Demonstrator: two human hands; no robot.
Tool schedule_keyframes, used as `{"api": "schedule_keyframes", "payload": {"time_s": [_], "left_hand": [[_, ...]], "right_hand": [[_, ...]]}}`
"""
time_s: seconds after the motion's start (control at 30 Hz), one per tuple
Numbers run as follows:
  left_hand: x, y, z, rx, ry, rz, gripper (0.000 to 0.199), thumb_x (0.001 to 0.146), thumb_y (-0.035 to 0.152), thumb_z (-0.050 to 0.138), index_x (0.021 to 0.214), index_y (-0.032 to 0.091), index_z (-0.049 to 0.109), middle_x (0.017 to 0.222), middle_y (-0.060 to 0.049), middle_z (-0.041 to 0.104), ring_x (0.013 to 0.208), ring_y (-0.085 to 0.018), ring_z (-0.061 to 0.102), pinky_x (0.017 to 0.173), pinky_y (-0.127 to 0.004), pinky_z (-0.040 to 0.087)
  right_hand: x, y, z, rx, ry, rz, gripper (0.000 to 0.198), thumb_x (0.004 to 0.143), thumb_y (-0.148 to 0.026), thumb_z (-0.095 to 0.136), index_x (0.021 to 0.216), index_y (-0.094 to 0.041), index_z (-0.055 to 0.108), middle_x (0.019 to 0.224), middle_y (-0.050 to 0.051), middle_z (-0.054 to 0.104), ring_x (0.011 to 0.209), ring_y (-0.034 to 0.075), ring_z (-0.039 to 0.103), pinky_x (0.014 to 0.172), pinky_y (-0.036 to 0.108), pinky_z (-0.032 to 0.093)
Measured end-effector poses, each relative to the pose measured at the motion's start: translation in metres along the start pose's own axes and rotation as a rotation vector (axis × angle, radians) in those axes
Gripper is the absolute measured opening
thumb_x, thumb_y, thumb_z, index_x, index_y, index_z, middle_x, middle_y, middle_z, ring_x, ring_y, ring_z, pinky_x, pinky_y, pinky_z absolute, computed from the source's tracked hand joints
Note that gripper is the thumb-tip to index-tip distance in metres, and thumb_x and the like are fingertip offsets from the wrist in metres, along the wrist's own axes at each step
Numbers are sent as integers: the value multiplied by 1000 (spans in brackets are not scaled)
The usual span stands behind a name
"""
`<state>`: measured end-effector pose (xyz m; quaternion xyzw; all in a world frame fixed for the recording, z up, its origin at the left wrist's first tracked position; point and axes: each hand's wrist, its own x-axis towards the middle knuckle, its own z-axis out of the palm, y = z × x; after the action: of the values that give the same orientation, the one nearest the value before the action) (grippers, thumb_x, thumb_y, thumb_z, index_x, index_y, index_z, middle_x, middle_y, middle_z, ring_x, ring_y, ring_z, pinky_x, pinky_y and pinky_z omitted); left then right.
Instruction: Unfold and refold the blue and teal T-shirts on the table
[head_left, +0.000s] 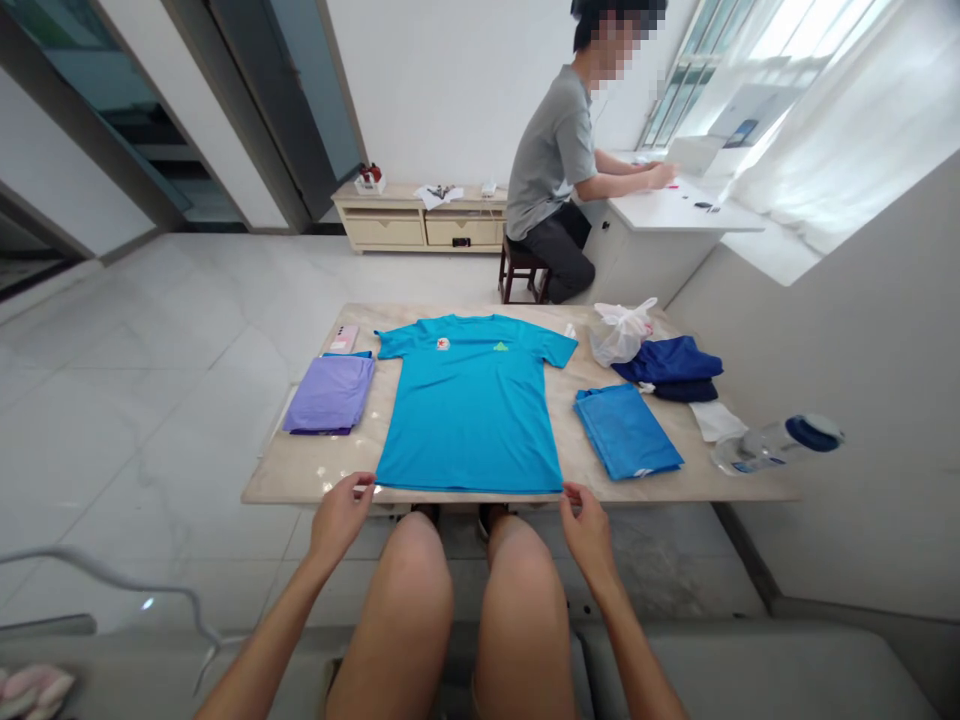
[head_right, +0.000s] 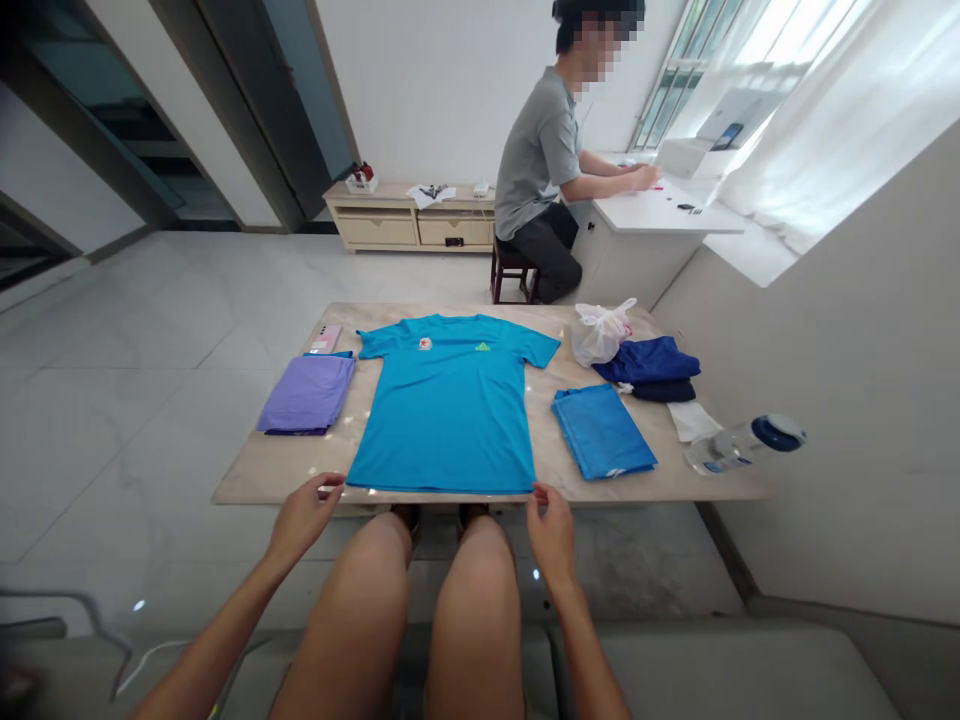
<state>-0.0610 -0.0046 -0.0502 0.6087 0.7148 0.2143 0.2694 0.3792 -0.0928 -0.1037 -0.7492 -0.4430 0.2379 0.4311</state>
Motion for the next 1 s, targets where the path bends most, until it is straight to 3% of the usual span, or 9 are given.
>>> {"api": "schedule_keyframes", "payload": {"time_s": [0.17, 0.33, 0.43, 0.57, 0.67, 0.77, 0.9, 1.0], "left_hand": [[39, -21, 30, 267, -100, -149, 41, 98, 58, 58, 111, 21, 71, 106, -10, 82, 99, -30, 79, 78, -34, 54], [42, -21, 43, 359, -144, -117, 32, 104, 48, 55, 107, 21, 73, 113, -11, 79, 106, -31, 76, 78, -33, 50], [48, -9, 36, 332, -180, -134, 26, 103, 41, 57, 105, 22, 74, 112, -11, 81, 107, -30, 77, 79, -32, 49], [51, -5, 12, 230, -174, -99, 23, 102, 41, 60, 104, 22, 73, 100, -8, 83, 99, -27, 78, 80, -31, 49], [35, -23, -3, 239, -182, -29, 24, 103, 43, 59, 104, 23, 72, 98, -6, 82, 95, -26, 78, 79, -31, 49], [15, -45, -1, 331, -185, -10, 26, 101, 45, 60, 108, 23, 73, 108, -9, 81, 101, -29, 78, 76, -32, 52], [26, -44, 31, 308, 15, 255, 42, 109, 46, 47, 131, 19, 70, 133, -15, 75, 122, -31, 73, 101, -44, 58], [62, -29, 69, 307, 68, 470, 50, 112, 46, 41, 142, 16, 68, 152, -17, 68, 141, -33, 64, 123, -54, 49]], "right_hand": [[25, 41, 15, -276, 17, -59, 63, 99, -72, 46, 109, -17, 73, 95, 15, 74, 94, 33, 68, 91, 47, 53], [30, 59, 25, -390, -16, -78, 63, 99, -77, 39, 88, -23, 69, 90, 15, 71, 89, 33, 68, 85, 45, 53], [49, 42, 20, -342, -95, -21, 64, 92, -80, 38, 81, -23, 66, 82, 15, 71, 81, 32, 69, 77, 43, 53], [66, 18, -6, -210, -147, 0, 62, 85, -80, 49, 85, -21, 69, 79, 12, 75, 76, 29, 72, 75, 39, 55], [49, 26, -29, -297, -156, -66, 51, 90, -69, 53, 87, -22, 70, 80, 11, 76, 77, 28, 73, 74, 37, 54], [24, 40, -35, -484, -211, -132, 38, 93, -55, 53, 88, -22, 72, 85, 13, 76, 81, 30, 74, 73, 38, 54], [27, 30, 7, -553, -131, -357, 41, 107, -40, 41, 121, -20, 74, 122, 18, 76, 113, 31, 73, 98, 43, 57], [55, 17, 58, -559, -143, -515, 49, 113, -40, 37, 143, -16, 67, 151, 19, 65, 140, 32, 62, 116, 48, 52]]}}
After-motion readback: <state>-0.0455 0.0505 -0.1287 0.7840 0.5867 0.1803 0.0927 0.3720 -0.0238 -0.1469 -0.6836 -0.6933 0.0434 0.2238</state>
